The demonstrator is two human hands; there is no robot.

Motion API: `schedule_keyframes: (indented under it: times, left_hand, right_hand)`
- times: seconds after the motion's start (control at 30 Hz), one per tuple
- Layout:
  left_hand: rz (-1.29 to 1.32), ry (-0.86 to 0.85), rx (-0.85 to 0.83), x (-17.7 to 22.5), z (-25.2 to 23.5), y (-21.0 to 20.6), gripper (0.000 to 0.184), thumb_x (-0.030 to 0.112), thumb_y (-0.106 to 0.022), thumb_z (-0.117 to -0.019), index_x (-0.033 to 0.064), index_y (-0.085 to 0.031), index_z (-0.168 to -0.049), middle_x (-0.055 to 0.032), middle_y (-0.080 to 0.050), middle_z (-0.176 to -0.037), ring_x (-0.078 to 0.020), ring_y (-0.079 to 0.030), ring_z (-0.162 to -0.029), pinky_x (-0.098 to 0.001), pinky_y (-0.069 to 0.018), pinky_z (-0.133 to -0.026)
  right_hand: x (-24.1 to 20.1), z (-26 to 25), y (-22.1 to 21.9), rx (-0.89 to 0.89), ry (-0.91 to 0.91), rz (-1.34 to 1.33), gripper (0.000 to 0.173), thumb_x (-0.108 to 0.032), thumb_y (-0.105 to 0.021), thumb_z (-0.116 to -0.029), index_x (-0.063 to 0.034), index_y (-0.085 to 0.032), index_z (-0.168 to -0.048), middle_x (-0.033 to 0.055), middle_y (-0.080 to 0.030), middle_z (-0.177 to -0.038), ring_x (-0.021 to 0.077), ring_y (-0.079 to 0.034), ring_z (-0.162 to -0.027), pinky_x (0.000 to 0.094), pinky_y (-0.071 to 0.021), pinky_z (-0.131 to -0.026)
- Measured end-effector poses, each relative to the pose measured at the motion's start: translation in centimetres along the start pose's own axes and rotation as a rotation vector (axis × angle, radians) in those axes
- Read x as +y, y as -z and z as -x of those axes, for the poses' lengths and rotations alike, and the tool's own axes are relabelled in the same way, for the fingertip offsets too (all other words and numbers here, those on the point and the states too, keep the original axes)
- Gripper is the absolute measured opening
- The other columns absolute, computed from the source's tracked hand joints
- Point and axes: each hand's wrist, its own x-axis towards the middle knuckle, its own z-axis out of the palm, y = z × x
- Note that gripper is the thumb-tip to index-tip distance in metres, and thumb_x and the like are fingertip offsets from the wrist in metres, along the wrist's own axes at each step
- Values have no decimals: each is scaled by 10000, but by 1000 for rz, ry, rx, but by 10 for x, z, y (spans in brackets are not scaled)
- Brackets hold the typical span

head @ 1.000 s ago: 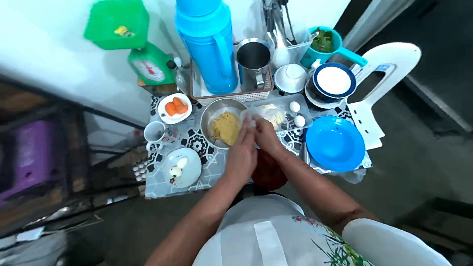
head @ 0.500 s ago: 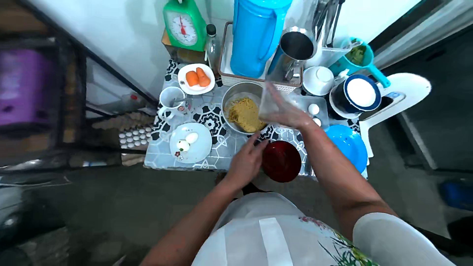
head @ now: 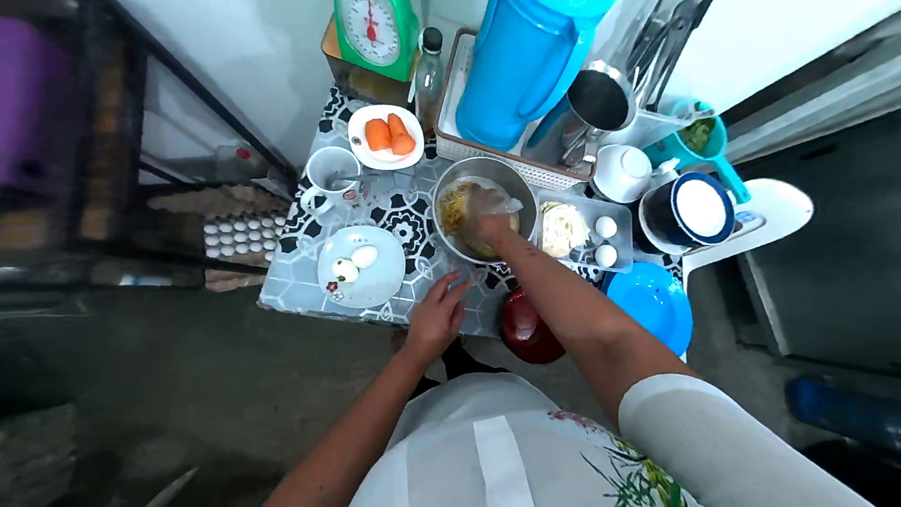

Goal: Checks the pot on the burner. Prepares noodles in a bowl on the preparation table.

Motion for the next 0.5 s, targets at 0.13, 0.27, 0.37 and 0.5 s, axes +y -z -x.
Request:
schedule_keyframes:
  times: [0.13,0.27,0.37,0.5]
  left_hand:
    - [32,-75,105,-22,7,-6,331,54,-558,-989,34,-685,-1293,-202,-598,-1417,-362,-654,-1207,-476,-554,-998]
    - [-25,-216,307,-53,7,-19,287,43,-573,-973,40,-718,-1221,-207,-669,-1292,-359,-673,-1147,-461,-555,-989]
    - [-103,-262,341,-71,7,-27,311,57,-588,-955,71,-711,-1240,-210,-662,-1296,-386,-647,-1176,-485,-526,-1025]
    - [-178,-300,343,-72,10,-33,311,91,-601,-953,89,-692,-1250,-213,-665,-1288,-411,-643,-1185,-533,-519,-1022]
  right_hand:
    - [6,-13,13,1,62,-2,666,-286,-801,-829,0,-564,-1381,303,-610,-1310,495,-580,-1230,702,-471,-953]
    - [14,-22,20,-36,108,-49,585,-273,-803,-845,0,-608,-1324,307,-648,-1222,495,-614,-1174,704,-479,-948]
    - [26,-30,22,-92,274,-50,622,-338,-827,-844,-21,-622,-1339,271,-649,-1275,457,-604,-1218,683,-459,-1016]
    - [41,-29,35,-292,314,8,1040,-351,-896,-778,-141,-319,-1617,201,-441,-1577,432,-436,-1432,710,-354,-1122]
